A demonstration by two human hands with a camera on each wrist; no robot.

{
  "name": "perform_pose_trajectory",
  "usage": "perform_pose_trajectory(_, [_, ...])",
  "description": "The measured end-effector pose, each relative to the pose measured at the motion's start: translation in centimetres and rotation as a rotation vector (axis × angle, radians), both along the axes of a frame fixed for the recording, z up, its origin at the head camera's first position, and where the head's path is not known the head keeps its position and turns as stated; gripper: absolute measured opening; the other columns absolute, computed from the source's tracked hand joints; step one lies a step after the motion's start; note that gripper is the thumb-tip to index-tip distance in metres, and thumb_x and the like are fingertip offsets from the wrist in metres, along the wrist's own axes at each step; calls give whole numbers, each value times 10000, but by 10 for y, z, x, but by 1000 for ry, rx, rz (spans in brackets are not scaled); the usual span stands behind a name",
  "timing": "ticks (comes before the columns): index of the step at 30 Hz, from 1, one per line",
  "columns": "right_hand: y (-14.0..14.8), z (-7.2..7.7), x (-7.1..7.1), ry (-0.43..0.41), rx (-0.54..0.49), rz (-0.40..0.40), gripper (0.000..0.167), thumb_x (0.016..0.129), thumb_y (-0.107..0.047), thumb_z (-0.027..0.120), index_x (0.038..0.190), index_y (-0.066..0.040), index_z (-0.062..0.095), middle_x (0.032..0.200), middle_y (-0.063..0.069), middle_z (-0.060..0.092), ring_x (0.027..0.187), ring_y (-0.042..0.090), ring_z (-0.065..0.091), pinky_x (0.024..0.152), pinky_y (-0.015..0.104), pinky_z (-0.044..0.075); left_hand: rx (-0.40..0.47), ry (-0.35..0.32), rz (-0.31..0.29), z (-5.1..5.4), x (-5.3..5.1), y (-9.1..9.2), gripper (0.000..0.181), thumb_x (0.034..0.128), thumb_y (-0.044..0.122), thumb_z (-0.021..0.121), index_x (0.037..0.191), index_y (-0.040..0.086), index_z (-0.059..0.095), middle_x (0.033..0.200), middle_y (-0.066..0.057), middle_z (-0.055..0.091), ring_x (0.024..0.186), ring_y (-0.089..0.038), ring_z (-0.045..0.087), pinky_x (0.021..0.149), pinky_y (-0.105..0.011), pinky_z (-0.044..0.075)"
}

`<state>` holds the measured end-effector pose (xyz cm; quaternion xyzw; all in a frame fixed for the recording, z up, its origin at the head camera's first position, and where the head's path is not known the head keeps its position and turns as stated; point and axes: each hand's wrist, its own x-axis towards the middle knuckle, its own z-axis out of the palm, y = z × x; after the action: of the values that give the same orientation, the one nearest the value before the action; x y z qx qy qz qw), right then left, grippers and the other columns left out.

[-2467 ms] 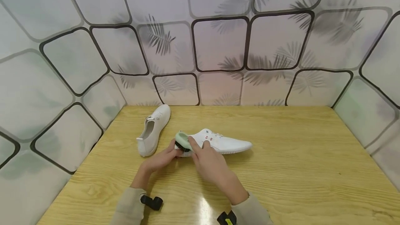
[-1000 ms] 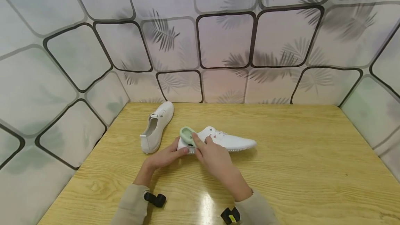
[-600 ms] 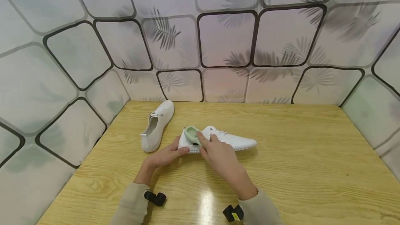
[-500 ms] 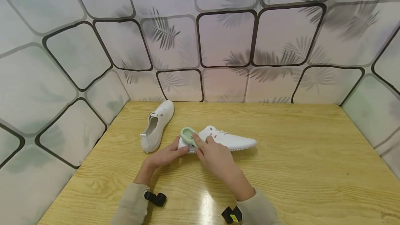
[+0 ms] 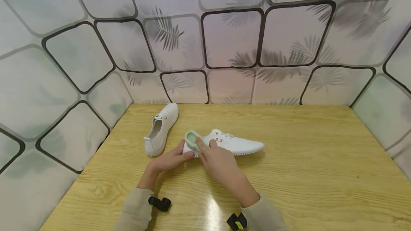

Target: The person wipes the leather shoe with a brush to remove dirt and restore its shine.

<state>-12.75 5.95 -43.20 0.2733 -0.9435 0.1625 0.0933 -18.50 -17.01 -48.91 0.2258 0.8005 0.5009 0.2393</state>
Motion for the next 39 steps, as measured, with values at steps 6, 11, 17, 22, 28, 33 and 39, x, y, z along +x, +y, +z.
perform_pose_trajectory(6, [8, 8, 4, -13, -28, 12, 506, 960, -251, 670, 1443, -173, 540, 906, 95, 598, 541, 103, 394, 456, 242, 344, 16, -11, -14, 0, 0, 0, 813, 1023, 434, 521, 1568, 63, 46, 1585, -177, 192, 1444, -260, 242, 1172, -457, 212])
perform_pose_trajectory(11, [5, 0, -2, 42, -29, 70, 512, 984, -250, 636, 1462, -122, 506, 880, 70, 561, 526, 70, 353, 447, 210, 322, 32, -9, -11, 0, 1, -1, 804, 1028, 432, 512, 1575, 70, 48, 1608, -155, 182, 1462, -240, 224, 1183, -449, 202])
perform_pose_trajectory(17, [5, 3, -1, 13, -18, 44, 495, 977, -259, 645, 1450, -167, 530, 847, 47, 562, 536, 83, 372, 447, 227, 327, 63, -3, -44, -2, -1, 1, 777, 1036, 435, 480, 1574, 77, 48, 1599, -148, 207, 1453, -240, 241, 1178, -455, 219])
perform_pose_trajectory(22, [2, 3, -1, 70, 39, -18, 483, 988, -268, 630, 1445, -148, 533, 911, 116, 616, 525, 113, 440, 418, 247, 346, 38, -17, -9, -1, 0, 1, 781, 1037, 451, 472, 1568, 40, 72, 1583, -188, 218, 1444, -263, 255, 1176, -459, 214])
perform_pose_trajectory(28, [-7, -1, 0, 136, 59, 19, 486, 983, -277, 637, 1440, -148, 533, 863, 97, 589, 535, 118, 452, 427, 247, 363, 45, 14, -31, -2, 0, 1, 804, 1042, 427, 473, 1592, 119, -25, 1644, -94, 128, 1492, -193, 154, 1200, -416, 156])
perform_pose_trajectory(33, [3, 9, 5, 145, 102, -21, 471, 969, -267, 659, 1419, -172, 561, 1001, 181, 663, 611, 230, 621, 420, 313, 435, 27, -6, -15, -1, -1, 1, 756, 1046, 413, 476, 1578, 70, 64, 1605, -134, 203, 1463, -229, 225, 1184, -434, 200])
perform_pose_trajectory(39, [-9, -5, 0, 170, 81, -69, 497, 964, -251, 669, 1437, -173, 534, 845, 112, 573, 548, 170, 498, 399, 267, 377, 15, -10, 2, -1, 0, -1, 783, 1040, 440, 477, 1582, 63, 56, 1621, -141, 172, 1476, -241, 199, 1192, -455, 182])
